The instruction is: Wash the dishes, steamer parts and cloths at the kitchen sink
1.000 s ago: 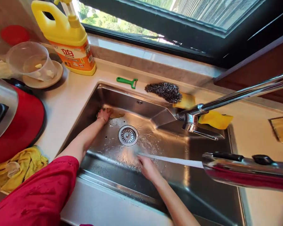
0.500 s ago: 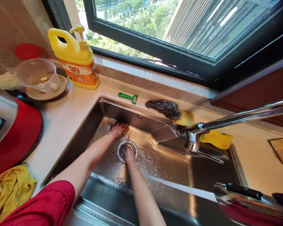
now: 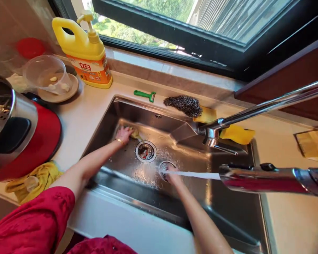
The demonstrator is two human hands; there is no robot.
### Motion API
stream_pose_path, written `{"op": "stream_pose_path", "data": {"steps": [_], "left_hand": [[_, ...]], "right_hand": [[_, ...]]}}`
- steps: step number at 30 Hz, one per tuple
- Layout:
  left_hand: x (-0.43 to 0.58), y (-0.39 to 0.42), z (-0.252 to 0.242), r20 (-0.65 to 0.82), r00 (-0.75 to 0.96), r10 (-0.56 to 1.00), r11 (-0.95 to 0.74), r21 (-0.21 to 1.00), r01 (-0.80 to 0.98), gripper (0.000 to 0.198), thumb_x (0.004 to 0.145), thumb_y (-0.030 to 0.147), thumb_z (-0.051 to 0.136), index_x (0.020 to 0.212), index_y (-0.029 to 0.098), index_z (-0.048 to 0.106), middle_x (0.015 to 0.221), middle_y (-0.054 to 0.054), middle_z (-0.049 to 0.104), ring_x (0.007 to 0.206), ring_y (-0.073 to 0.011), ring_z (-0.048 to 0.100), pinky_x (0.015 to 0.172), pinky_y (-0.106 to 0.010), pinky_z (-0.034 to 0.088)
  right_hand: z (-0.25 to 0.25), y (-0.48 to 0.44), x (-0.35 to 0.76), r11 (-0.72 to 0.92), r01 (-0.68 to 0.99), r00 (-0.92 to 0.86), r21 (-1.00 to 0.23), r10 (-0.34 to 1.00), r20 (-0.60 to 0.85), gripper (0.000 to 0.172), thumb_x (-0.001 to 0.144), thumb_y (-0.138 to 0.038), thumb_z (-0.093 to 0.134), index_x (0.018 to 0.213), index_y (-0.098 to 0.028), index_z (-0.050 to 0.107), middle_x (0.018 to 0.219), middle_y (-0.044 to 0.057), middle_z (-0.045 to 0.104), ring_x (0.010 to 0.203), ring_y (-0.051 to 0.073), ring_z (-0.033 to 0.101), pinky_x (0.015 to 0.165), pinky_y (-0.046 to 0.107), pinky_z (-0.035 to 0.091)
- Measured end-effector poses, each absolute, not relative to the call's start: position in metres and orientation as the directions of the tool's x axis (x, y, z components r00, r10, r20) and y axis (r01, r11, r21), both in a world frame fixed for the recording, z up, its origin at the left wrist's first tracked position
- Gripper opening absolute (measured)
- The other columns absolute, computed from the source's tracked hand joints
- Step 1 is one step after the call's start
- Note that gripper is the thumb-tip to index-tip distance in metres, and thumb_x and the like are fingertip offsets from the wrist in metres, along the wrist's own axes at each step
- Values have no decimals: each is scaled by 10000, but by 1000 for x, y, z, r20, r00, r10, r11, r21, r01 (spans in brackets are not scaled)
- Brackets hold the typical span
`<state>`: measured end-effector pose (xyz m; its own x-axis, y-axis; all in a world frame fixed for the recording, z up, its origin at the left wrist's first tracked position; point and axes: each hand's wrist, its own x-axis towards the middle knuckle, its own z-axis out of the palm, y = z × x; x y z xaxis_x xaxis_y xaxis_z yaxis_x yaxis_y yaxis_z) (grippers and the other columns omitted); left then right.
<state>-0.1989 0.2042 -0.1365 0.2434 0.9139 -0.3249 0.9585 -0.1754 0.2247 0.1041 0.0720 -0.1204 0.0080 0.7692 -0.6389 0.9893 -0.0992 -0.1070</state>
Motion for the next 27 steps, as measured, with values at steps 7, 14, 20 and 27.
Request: {"op": "stream_pose_path", "data": {"steps": [7,14,20,27], "left_hand": [[-233,156,-149,-482,-115,868,144,24,989,587,872,105,340,1448,211,308,1318,-197,444,1151,-339,458,844,-437,453],[-186,113,-153,-640,-129,757,253,105,962,659,702,153,645,1331,144,449,1251,-195,507,1029,-311,595,856,-383,480],[-169,172,-132,-526,105,844,34,249,968,647,810,153,508,1420,317,369,1305,-64,471,1115,-225,534,969,-296,411],[-232,146,-122,-622,77,779,-66,41,997,338,846,111,528,1160,201,616,1221,-100,550,1245,-332,397,1031,-531,290]], "right_hand": [[-108,59,162,-229,973,180,17,714,-677,422,877,-219,361,1224,-108,572,1149,197,642,1017,269,630,794,325,464],[-73,47,155,-338,927,198,-161,807,-556,457,881,-327,366,1281,-197,546,1131,124,674,1004,250,643,811,326,476],[-79,45,178,-407,881,260,-241,843,-471,456,878,-343,376,1261,-192,573,1117,112,684,1001,250,641,813,331,478],[-87,49,198,-427,866,293,-262,856,-425,470,872,-346,387,1269,-172,569,1093,139,688,976,273,642,809,356,475]]}}
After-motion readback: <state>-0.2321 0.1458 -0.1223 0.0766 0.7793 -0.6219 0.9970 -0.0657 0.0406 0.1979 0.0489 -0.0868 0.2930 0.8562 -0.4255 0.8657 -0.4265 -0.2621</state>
